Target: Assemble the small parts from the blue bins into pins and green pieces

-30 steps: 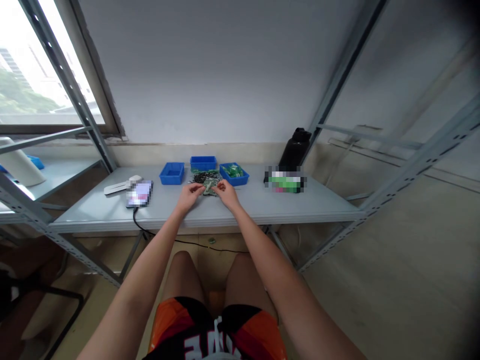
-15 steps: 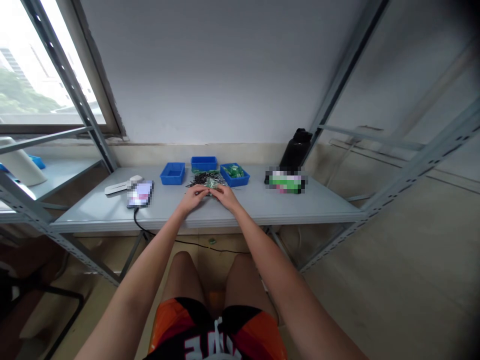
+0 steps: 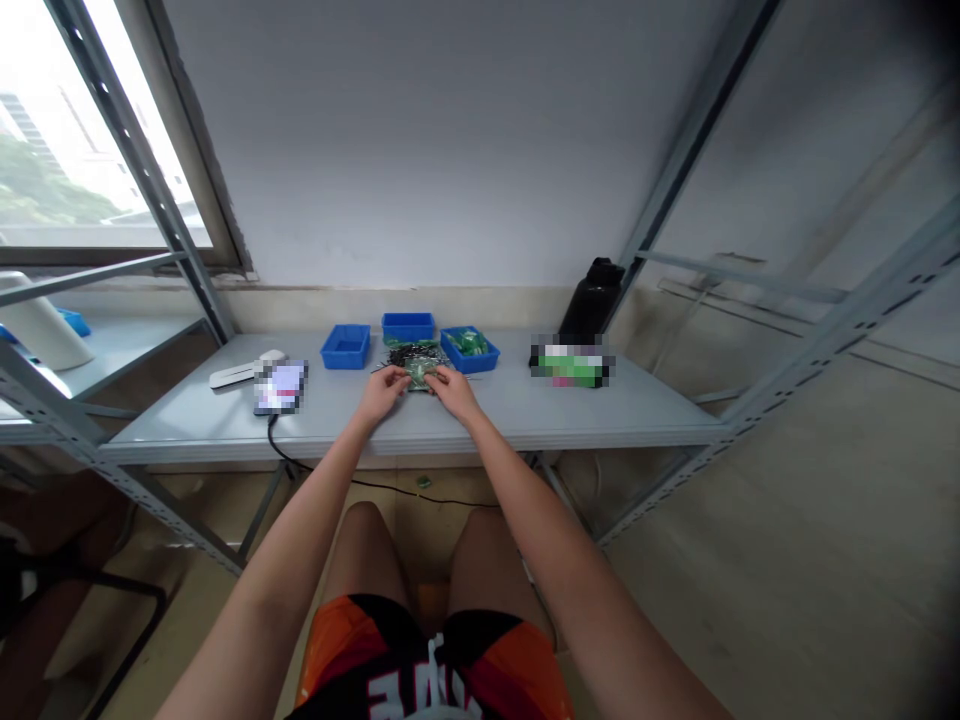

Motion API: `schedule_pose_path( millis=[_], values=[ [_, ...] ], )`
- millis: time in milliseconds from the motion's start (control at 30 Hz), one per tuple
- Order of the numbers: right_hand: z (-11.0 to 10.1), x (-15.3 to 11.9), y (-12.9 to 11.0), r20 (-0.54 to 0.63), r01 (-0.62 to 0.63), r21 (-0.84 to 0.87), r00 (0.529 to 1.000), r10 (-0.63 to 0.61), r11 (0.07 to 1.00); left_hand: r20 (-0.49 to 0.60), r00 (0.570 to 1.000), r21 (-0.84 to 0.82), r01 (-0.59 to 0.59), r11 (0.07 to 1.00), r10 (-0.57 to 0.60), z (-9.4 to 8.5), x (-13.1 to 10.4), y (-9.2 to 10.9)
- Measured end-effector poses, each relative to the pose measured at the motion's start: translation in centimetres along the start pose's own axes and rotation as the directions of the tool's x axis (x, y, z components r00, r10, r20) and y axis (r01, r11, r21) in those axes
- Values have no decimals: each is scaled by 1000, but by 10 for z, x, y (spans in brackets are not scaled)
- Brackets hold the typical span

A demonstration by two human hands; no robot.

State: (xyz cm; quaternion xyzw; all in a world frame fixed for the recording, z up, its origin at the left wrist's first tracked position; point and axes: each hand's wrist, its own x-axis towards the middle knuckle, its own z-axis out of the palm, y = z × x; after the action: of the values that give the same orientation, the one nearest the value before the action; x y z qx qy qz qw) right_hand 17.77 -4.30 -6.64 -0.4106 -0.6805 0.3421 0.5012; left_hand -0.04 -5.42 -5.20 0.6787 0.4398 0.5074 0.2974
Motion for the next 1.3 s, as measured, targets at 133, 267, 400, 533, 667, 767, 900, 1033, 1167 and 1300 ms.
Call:
schedule_pose_path(
  millis=[133, 267, 400, 533, 667, 767, 900, 1033, 1167, 1300],
  values=[
    [-1, 1, -1, -23, 46, -29, 999, -47, 998, -13, 1000, 4, -2, 1000, 2, 1, 1, -1],
    [-2, 3, 1, -143, 127, -144, 979, -148, 981, -84, 996, 69, -29, 997, 35, 0, 2, -4],
    [-1, 2, 3, -69, 58, -102, 995, -65, 993, -61, 998, 25, 27, 999, -25, -1, 1, -3],
    [1, 2, 3, -8, -39, 98, 999, 40, 994, -25, 994, -73, 100, 992, -102, -2, -1, 3],
    [1, 3, 0, -11, -102, 210, 994, 107, 972, -23, 995, -64, 92, 994, -94, -2, -3, 8],
    [0, 2, -3, -3, -93, 207, 995, 96, 974, -33, 996, -28, 84, 996, -85, -1, -3, 6],
    [1, 0, -2, -22, -51, 161, 998, 55, 986, -45, 998, -12, 43, 999, -43, 0, -1, 2],
    [3, 1, 2, -3, -53, 147, 999, 54, 988, -64, 998, -35, 4, 999, -6, 0, 0, 0],
    [4, 3, 4, -42, -65, 180, 996, 73, 982, -59, 998, -88, 16, 996, -21, 1, 0, 2],
    [3, 4, 5, 6, -66, 138, 998, 65, 988, -35, 999, -105, 16, 994, -20, 1, 0, 2]
  ],
)
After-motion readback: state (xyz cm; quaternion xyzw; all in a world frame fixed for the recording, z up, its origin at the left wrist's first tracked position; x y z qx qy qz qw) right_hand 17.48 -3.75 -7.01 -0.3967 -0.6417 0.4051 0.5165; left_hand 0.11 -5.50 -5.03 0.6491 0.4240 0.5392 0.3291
